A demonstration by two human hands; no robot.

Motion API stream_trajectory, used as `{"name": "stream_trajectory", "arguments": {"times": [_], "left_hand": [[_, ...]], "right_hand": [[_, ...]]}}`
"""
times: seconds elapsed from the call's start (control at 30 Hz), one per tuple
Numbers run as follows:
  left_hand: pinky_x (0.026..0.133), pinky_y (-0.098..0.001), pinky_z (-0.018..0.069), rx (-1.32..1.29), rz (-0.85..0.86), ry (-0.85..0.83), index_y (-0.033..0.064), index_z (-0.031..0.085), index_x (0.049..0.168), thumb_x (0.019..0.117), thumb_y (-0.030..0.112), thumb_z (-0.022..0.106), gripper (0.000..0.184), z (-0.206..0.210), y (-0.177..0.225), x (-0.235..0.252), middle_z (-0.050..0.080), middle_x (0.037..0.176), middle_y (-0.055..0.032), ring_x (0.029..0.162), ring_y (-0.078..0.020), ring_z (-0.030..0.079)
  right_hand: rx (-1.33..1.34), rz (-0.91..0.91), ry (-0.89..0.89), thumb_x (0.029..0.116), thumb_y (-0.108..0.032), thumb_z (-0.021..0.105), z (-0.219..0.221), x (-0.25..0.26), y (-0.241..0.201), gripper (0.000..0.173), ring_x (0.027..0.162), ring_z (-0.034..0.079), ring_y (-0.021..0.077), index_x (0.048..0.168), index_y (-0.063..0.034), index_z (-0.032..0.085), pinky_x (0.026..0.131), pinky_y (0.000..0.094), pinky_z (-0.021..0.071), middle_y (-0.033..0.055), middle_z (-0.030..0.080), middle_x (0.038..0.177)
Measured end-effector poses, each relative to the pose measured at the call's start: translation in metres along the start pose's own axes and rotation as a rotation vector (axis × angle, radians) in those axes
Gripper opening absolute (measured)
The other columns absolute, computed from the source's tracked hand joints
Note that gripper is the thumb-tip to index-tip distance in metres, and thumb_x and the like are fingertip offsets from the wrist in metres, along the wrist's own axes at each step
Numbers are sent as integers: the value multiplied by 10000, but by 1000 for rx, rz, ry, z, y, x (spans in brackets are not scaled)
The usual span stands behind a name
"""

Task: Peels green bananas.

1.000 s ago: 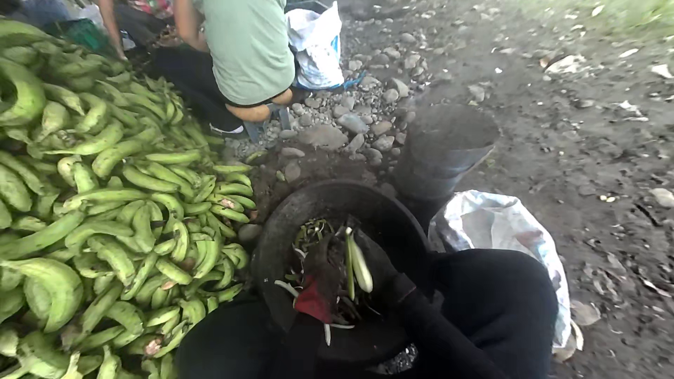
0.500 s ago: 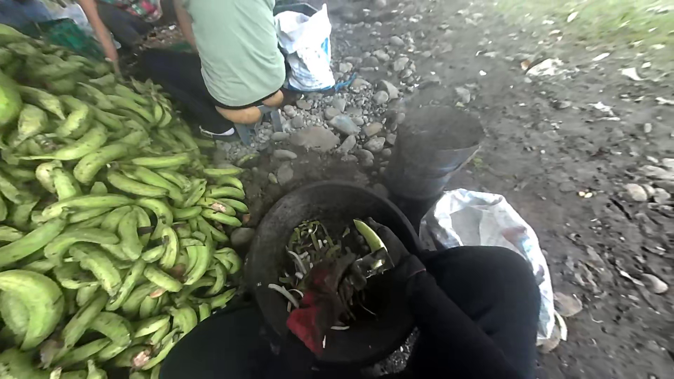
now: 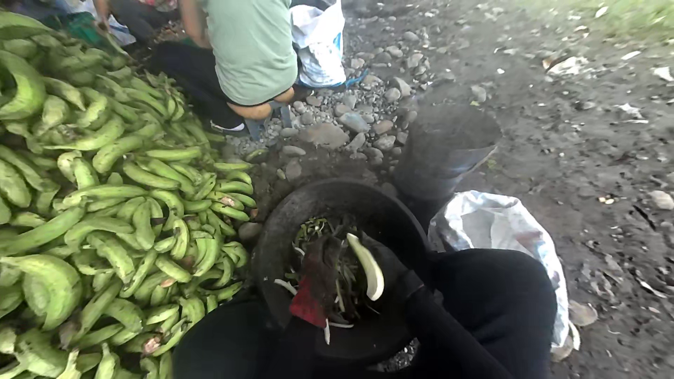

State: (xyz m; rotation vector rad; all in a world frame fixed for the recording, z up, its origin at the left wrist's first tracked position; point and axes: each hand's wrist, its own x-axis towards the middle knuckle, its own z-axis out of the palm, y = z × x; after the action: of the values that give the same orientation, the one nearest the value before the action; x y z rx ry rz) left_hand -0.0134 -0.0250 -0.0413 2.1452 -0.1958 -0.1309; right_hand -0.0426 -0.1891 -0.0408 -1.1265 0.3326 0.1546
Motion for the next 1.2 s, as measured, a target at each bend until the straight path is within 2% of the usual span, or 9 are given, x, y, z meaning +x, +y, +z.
{"name": "stream_trajectory", "arguments": {"times": [0.17,0.27,0.37,0.6,0.7,0.83,1.0,1.13,1.2], "left_hand": [[1054,-378,533,-13,461,-155,90,704,1274,1052,332,551,362,7,-7,-31,721,1217,-86,1161,-177,672],[998,-448,551,126,503,-126,144,710,1291,1001,303,600,348,6,-9,-33,729,1181,-100,1110,-243,688],[966,-503,551,227,337,27,124,707,1278,958,281,644,362,7,-7,-19,716,1162,-145,1081,-303,686],[1004,-419,541,70,-17,114,82,666,1313,1046,376,552,413,-3,-8,4,708,1210,-116,1103,-198,684],[929,-403,586,-7,-69,96,106,628,1367,1065,372,528,415,-7,4,-2,694,1228,-100,1059,-163,691],[753,-352,615,-103,-149,70,151,606,1382,1077,413,494,418,-8,11,-8,708,1081,-54,852,-110,696],[645,-393,622,-256,-232,-8,145,590,1374,1080,454,470,443,-2,10,-7,688,982,-83,750,-169,690],[639,-378,626,-350,-322,-109,163,613,1338,1026,434,599,413,-9,15,-5,710,1010,-61,761,-176,705],[689,-390,645,-362,-318,-125,165,601,1376,1030,369,609,402,-16,19,-7,715,1127,-67,832,-183,729]], "right_hand": [[264,53,30,1121,-302,246,-29,21,-18,421,723,660,99,1251,-90,585,645,267,581,33,683,873],[225,65,-6,1122,-270,232,-29,23,-21,416,716,662,105,1267,-74,569,635,261,579,44,683,878],[-6,-46,-20,1109,-216,347,-17,10,-8,369,882,673,79,1339,-34,572,790,259,586,43,700,1044],[-121,-59,-75,1093,-188,393,-14,2,-10,371,948,663,83,1381,-41,573,835,260,571,53,688,1137],[-511,-287,155,1091,-186,437,-33,9,-57,367,1153,618,72,1379,-10,583,1013,238,505,97,654,1295],[-957,-645,400,1101,-326,428,-90,46,-160,443,1133,671,202,1440,-67,548,996,391,550,152,666,1293],[-1135,-560,727,1043,-557,440,-92,37,-326,684,1355,511,398,1611,-194,326,1096,635,400,213,494,1510],[-1116,-531,783,993,-664,442,-95,18,-336,764,1447,414,357,1615,-238,317,1151,641,335,139,405,1600],[-1175,-591,713,997,-653,447,-124,12,-307,679,1368,526,270,1579,-309,389,1090,597,430,43,504,1543]]}}
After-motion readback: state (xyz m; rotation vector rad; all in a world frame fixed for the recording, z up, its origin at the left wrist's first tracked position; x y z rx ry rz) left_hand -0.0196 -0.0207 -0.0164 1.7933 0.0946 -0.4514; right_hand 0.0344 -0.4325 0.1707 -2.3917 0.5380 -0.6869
